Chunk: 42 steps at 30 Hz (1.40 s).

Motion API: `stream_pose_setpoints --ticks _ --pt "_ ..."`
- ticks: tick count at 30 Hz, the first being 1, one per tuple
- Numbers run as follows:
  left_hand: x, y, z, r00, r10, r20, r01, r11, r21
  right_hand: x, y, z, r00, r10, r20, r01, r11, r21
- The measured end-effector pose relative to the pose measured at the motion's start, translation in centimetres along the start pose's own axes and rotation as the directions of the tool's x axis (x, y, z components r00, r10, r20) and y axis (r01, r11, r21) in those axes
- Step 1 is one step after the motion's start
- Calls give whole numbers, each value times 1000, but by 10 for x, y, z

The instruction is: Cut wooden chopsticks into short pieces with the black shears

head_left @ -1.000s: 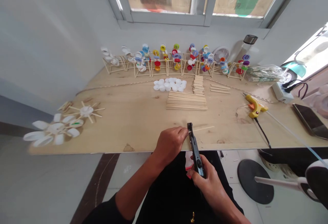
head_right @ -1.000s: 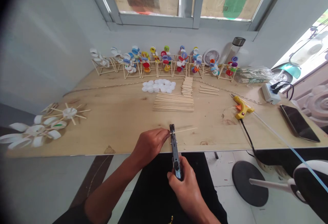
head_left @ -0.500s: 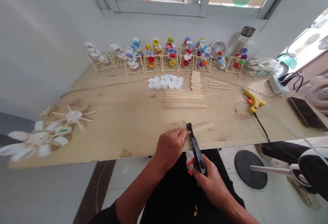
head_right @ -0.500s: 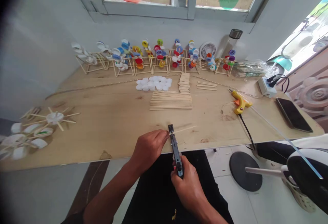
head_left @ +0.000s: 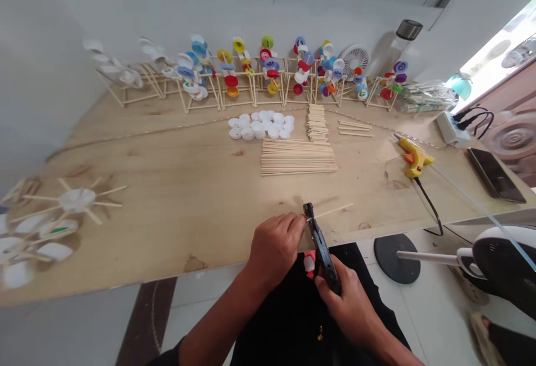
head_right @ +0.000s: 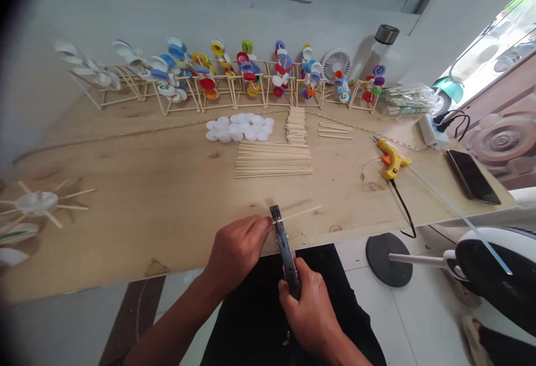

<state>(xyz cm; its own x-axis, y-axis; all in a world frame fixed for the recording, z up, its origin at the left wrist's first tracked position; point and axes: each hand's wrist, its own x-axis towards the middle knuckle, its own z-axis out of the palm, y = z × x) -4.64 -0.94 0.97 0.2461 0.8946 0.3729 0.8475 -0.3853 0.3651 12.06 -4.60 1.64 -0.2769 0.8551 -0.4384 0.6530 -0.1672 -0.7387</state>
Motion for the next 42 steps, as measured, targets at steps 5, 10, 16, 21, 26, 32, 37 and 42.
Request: stream_pose_setpoints --ticks 5,10,16,21,26,32,37,42 --pt "1 -2 -1 1000 11 -25 -11 1000 -11 1 4 2 1000 -18 4 18 1000 -20" --pt "2 -3 -2 998 28 -55 -29 999 -17 6 9 6 998 -60 -1 60 998 8" --pt "1 -3 -1 997 33 -74 -33 999 7 9 12 10 994 -100 -39 101 995 19" --pt "-3 3 -4 997 34 -62 -27 994 108 7 12 8 992 -114 -51 118 989 86" --pt "-8 11 -5 997 39 -59 -21 959 282 3 14 5 998 -68 14 63 976 210" --pt "-6 15 -8 997 79 26 -82 891 447 -4 16 5 995 -21 98 -18 926 377" --pt "-2 15 -10 987 112 112 -153 851 503 -6 21 3 998 -26 55 4 933 360" --pt "-3 11 -10 975 133 178 -202 863 463 -9 20 -2 999 -39 4 37 973 230"
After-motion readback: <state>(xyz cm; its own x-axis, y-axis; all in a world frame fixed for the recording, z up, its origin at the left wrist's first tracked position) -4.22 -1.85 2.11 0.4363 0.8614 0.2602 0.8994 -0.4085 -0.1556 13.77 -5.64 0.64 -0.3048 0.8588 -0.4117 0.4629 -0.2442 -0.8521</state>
